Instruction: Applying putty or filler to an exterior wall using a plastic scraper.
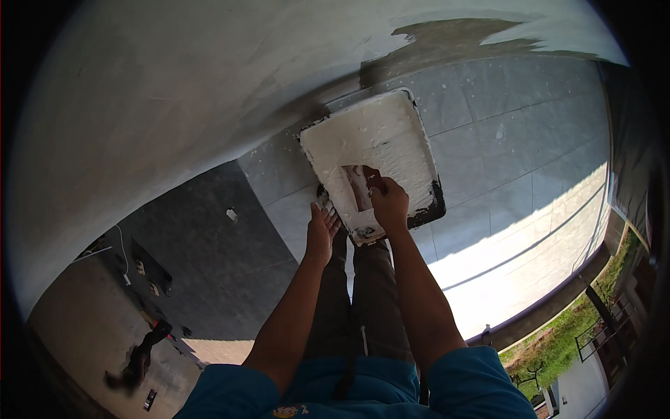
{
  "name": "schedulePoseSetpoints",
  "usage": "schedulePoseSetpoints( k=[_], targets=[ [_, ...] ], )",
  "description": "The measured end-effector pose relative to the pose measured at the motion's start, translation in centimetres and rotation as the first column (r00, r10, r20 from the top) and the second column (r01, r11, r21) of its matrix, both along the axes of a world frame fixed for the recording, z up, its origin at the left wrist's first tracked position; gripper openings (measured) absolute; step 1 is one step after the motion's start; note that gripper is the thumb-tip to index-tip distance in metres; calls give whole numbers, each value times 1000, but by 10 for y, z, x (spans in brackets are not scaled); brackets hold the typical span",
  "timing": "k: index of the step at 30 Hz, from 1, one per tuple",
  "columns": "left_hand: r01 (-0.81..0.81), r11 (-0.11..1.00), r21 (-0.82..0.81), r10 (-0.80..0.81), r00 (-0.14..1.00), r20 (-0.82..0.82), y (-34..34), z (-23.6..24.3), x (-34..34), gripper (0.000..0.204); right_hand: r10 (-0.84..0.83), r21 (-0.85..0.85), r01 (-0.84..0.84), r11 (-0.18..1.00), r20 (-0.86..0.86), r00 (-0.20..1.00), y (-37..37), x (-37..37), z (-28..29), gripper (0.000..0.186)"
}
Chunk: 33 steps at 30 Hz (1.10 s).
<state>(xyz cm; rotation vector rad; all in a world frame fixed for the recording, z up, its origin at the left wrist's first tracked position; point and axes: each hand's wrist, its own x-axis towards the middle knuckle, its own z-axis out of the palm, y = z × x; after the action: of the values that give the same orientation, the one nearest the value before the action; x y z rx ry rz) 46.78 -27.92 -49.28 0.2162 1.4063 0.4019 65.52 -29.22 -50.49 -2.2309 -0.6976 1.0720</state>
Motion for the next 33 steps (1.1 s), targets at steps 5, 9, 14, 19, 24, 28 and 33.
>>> schedulePoseSetpoints(
  k=[5, 9, 14, 19, 24, 28, 33],
  targets=[
    [28, 999, 22, -29, 1000, 5, -2, 1, 0, 108, 206, -41, -207, 977, -31, 978, 4, -4, -3, 27],
    [27, 1000, 7, -27, 1000, 3, -1, 1, -1, 108, -182, 8, 182, 983, 0, 983, 11, -8, -5, 29],
    [25, 1000, -7, -25, 1000, 18, 0, 0, -1, 108, 72, 38, -72, 997, -1, 997, 15, -10, -2, 26],
    [15, 1000, -8, -15, 1000, -4, -2, 0, 0, 107, 174, -4, -175, 985, -55, 983, 14, -17, 0, 25],
    [43, 999, -16, -44, 999, -7, -3, -1, 0, 106, 63, 34, -63, 997, -11, 998, 14, -24, -3, 26],
    [68, 997, -28, -68, 998, -17, -4, -2, 0, 105, -1, 11, 1, 1000, 6, 1000, 14, -21, -4, 24],
    [83, 997, -5, -83, 996, 26, -6, -1, -2, 106, 0, 4, 0, 1000, 8, 1000, 8, -14, -5, 25]
  ],
)
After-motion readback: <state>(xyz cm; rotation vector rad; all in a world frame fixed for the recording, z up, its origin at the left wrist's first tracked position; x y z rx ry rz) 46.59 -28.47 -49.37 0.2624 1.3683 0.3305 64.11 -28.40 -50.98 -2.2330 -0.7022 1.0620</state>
